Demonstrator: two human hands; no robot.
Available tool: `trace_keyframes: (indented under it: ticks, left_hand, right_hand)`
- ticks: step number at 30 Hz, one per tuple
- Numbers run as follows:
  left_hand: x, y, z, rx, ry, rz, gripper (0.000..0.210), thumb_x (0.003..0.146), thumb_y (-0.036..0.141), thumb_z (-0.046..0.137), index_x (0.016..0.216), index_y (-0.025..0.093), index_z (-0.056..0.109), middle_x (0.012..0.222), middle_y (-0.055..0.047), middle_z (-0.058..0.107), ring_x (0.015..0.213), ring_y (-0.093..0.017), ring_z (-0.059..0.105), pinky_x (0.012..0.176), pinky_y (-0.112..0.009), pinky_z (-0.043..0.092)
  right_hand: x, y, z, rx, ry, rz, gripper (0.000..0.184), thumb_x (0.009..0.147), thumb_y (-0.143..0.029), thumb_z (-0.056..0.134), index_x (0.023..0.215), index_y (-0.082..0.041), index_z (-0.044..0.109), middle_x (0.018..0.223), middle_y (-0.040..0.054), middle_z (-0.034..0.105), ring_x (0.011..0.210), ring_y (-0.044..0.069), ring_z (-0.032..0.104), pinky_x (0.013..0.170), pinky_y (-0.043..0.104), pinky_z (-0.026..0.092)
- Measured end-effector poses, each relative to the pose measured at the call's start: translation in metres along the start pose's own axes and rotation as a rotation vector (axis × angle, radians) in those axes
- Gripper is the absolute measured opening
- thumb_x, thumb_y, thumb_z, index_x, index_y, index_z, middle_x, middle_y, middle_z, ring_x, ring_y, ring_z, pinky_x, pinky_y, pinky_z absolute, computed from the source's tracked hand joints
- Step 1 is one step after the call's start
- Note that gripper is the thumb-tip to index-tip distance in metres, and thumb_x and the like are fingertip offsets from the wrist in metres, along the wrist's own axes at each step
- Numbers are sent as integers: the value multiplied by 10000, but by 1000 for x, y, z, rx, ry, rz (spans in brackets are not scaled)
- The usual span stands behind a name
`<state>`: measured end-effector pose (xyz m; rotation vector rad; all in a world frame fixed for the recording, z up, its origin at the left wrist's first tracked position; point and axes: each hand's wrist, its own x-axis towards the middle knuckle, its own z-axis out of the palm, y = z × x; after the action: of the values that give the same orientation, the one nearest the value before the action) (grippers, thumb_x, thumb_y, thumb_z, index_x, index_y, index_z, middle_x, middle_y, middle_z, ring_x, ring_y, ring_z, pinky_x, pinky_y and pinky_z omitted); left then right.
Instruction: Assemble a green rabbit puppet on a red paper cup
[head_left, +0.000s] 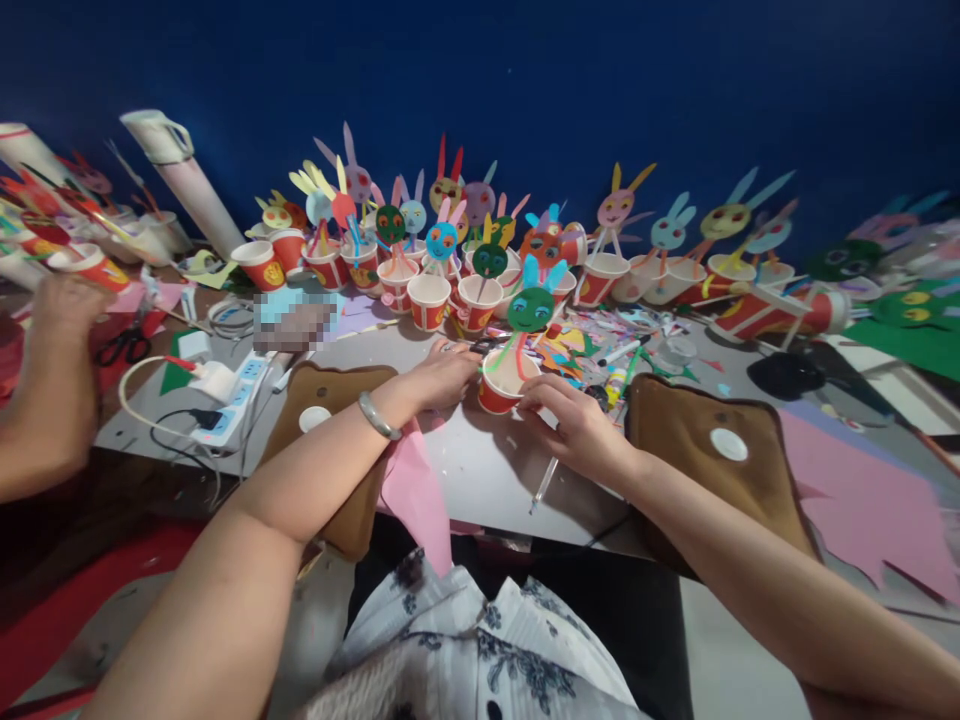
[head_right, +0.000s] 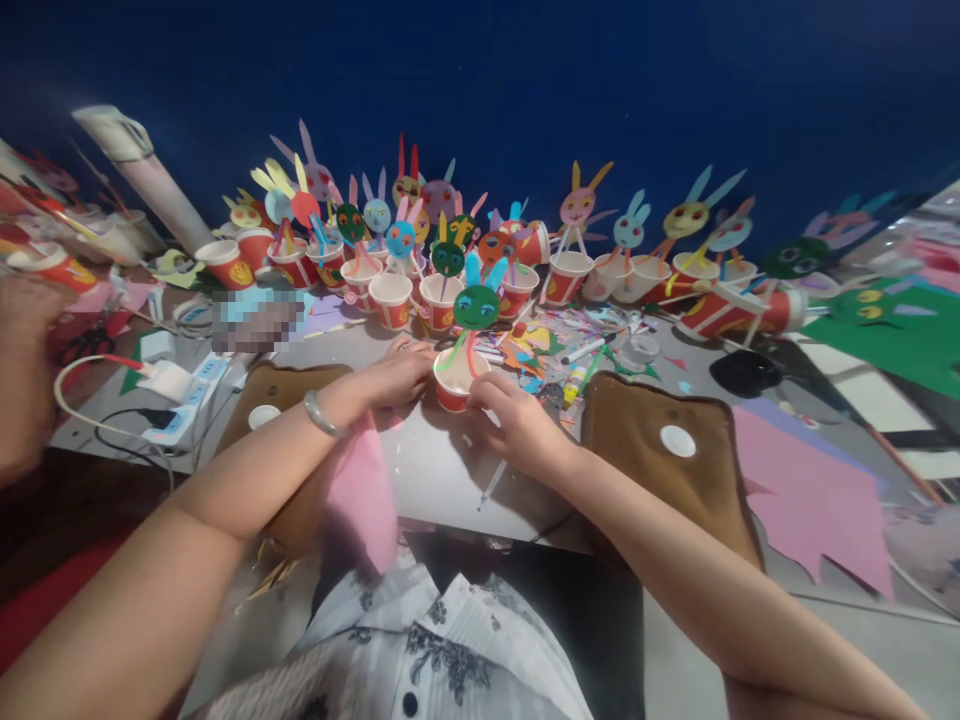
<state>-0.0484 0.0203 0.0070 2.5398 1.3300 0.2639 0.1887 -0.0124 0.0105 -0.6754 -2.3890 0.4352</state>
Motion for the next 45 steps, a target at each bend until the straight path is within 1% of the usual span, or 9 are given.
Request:
trace_keyframes:
  ticks: [4,9,15,20,23,25,27,31,45]
  left_hand:
    - [0,-3,-11,-5,81,-144,279,855,108,475,939,159,736,1012,-139,748,1030,-259,667,1015,-412,429]
    - [-6,-3,-22,-174,211,-298,376,845,64,449,1090,157,717,1162,-115,743,1098,-235,680,977,-341,491]
    - [-7,-7,-18,-340,360,-341,361,798,24,443,1017,172,689,1070,-73,756,1019,-198,693,943,-318,521]
    - [-10,-4,-22,-433,716,-220,250,764,19,436,852,174,611,868,-45,713,838,-155,660,802,-280,528]
    - [-18,12,-26,-425,952,-2,115,853,128,485,871,181,586,821,-25,667,723,-117,599,692,-244,498]
    - [-25,26,-26,-447,917,190,58,877,227,565,885,178,595,781,-10,646,624,-92,544,618,-228,471]
    - [-29,40,-23,-505,720,344,171,867,323,645,951,175,627,829,-17,666,600,-81,536,583,-222,459]
    - [-31,54,-17,-636,444,374,267,877,408,681,977,160,670,808,-31,697,594,-84,555,575,-216,456]
    - [-29,46,-27,-648,281,309,231,914,318,620,774,142,675,640,8,621,569,-76,501,553,-200,382]
  right_hand:
    - [13,2,6,9,-5,-34,83,924,-131,530,914,-210,555,951,97,601,853,212,616,726,337,538]
    - [22,2,10,-61,-7,-65,92,918,-136,526,896,-210,574,1001,122,628,908,237,646,758,358,550]
    - [18,-5,0,-144,-20,-65,100,933,-130,517,904,-210,569,1171,153,633,1014,242,675,775,339,557]
    - [12,-15,-11,-135,-7,-29,96,933,-148,534,895,-220,583,1188,131,627,960,213,676,728,312,545]
    - [9,-27,-15,-30,73,56,69,936,-200,567,892,-224,614,967,82,630,760,166,621,624,286,509]
    - [7,-35,-15,112,147,178,89,939,-260,596,863,-222,622,804,39,603,640,141,550,562,274,472]
    - [6,-41,-13,310,206,319,159,924,-346,644,836,-216,617,732,14,593,587,127,519,519,264,445]
    - [5,-45,-10,647,203,501,316,845,-492,730,818,-197,618,700,-8,594,518,96,504,461,243,413]
    - [17,-41,-19,663,94,499,312,846,-495,724,811,-191,662,655,-14,575,516,98,512,470,241,423]
